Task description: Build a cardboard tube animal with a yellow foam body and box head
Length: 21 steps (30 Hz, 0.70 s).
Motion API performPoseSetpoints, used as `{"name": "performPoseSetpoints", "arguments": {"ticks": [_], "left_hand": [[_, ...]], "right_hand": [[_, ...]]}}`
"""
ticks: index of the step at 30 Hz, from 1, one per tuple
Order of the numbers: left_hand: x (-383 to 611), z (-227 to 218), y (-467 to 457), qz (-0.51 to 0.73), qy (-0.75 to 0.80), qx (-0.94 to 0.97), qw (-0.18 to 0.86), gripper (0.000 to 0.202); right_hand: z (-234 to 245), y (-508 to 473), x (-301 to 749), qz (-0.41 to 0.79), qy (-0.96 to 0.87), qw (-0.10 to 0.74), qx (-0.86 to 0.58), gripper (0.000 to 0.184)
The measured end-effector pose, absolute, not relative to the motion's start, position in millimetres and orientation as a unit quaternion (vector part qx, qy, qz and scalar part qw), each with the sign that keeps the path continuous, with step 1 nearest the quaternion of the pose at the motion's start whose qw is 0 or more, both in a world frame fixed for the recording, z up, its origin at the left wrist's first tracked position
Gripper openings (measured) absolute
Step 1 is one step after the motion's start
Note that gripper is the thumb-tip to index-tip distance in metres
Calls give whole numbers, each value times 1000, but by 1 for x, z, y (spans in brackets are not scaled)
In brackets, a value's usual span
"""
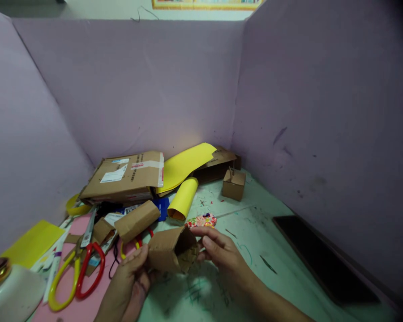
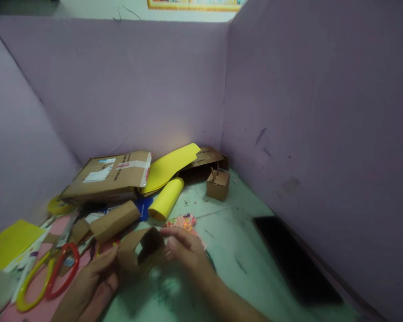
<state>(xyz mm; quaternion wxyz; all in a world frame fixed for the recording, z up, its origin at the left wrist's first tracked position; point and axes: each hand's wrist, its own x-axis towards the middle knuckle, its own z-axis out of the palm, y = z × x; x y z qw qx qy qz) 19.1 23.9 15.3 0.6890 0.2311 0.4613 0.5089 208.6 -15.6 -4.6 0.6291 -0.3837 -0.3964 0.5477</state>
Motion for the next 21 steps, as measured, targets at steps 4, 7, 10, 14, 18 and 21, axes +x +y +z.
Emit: {"name": "performPoseSetpoints", "arguments": {"ticks": [4, 7, 10, 14, 18, 21], "left_hand": [[17, 14, 23, 521, 487, 249, 656, 13], [15, 10, 22, 530, 503, 259, 632, 24], [14, 6, 23, 529, 523, 285, 605, 33], [15, 5, 22, 516, 504, 321, 614, 34], [17, 10, 17, 501, 514, 355, 599, 36], [8, 11, 16, 468, 527, 434, 561, 33]], "right_hand": [[-2, -17, 210, 470, -399, 647, -448, 38], [1, -19, 204, 515, -401, 592, -472, 44], [3, -21, 196, 541, -387, 545, -510, 42], [0, -23, 193, 495, -409, 560, -524, 23], [-10, -23, 199, 414, -460, 576, -534, 23], [-12, -22, 202, 420, -488, 552, -530, 22]]}}
